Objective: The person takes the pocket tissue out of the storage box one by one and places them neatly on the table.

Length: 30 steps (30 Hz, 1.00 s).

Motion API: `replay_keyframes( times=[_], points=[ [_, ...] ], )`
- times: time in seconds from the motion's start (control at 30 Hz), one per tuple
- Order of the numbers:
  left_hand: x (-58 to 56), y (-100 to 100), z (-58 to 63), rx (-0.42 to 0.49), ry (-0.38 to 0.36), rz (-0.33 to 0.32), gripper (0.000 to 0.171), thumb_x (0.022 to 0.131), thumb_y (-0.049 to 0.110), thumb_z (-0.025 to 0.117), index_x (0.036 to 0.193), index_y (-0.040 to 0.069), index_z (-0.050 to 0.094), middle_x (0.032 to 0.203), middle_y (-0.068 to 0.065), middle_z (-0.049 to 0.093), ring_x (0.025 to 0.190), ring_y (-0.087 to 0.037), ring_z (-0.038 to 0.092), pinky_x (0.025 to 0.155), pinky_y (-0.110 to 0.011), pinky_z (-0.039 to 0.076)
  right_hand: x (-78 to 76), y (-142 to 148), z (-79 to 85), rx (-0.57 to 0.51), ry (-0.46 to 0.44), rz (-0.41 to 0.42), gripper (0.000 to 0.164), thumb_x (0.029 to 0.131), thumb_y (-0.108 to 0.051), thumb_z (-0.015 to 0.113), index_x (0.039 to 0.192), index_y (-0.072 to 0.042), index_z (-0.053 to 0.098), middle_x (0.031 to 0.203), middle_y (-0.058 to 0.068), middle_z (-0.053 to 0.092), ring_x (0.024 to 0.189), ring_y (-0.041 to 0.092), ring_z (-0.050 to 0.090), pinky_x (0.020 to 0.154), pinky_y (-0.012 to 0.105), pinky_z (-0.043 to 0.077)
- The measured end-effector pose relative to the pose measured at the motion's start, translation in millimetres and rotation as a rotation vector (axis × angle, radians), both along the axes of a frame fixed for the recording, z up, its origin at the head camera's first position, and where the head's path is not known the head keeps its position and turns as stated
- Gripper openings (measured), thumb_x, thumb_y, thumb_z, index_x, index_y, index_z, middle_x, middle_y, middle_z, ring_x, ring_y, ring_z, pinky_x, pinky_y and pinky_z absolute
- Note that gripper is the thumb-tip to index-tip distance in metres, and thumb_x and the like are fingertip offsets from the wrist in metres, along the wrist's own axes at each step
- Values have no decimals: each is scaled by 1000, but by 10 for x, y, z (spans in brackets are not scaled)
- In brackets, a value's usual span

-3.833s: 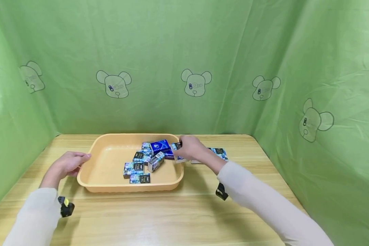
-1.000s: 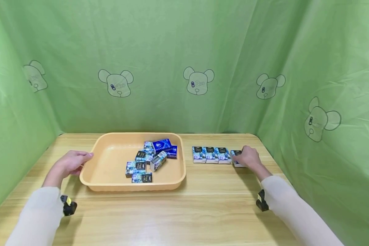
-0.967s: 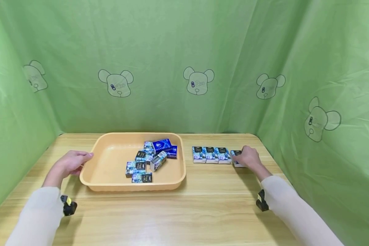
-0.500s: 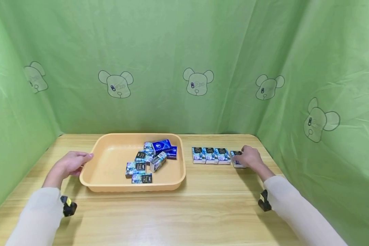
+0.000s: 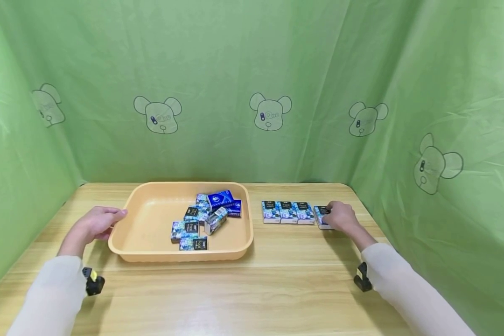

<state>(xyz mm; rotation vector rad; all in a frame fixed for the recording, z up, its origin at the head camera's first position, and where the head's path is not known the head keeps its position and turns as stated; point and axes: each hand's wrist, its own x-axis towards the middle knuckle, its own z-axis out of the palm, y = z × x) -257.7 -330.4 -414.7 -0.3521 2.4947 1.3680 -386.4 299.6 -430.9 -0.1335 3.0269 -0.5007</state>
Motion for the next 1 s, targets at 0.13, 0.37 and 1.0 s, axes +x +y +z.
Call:
replay_keyframes(
  times=[0.13,0.37,1.0],
  points=[
    [-3,-9,-9,1,3,0,66,109,34,43,151,-15,28,114,-23,66,78,-12,67,66,-29,60,8,-6,-5,-10,7,-4,56,85,-13,66,131,16,54,128,38,59,110,54,58,95,60,51],
    [-7,-10,-14,2,3,1,67,109,34,43,152,-15,27,119,-27,63,78,-12,67,67,-30,60,14,-28,-17,-33,33,-12,55,85,-14,68,129,16,55,125,38,60,109,54,58,95,60,51],
    [9,-4,-4,-4,5,-6,67,109,35,42,152,-14,27,133,-36,54,80,-11,66,69,-30,60,1,-71,-83,-51,64,-31,54,90,-17,67,131,15,54,124,38,61,112,55,57,99,61,49]
  ],
)
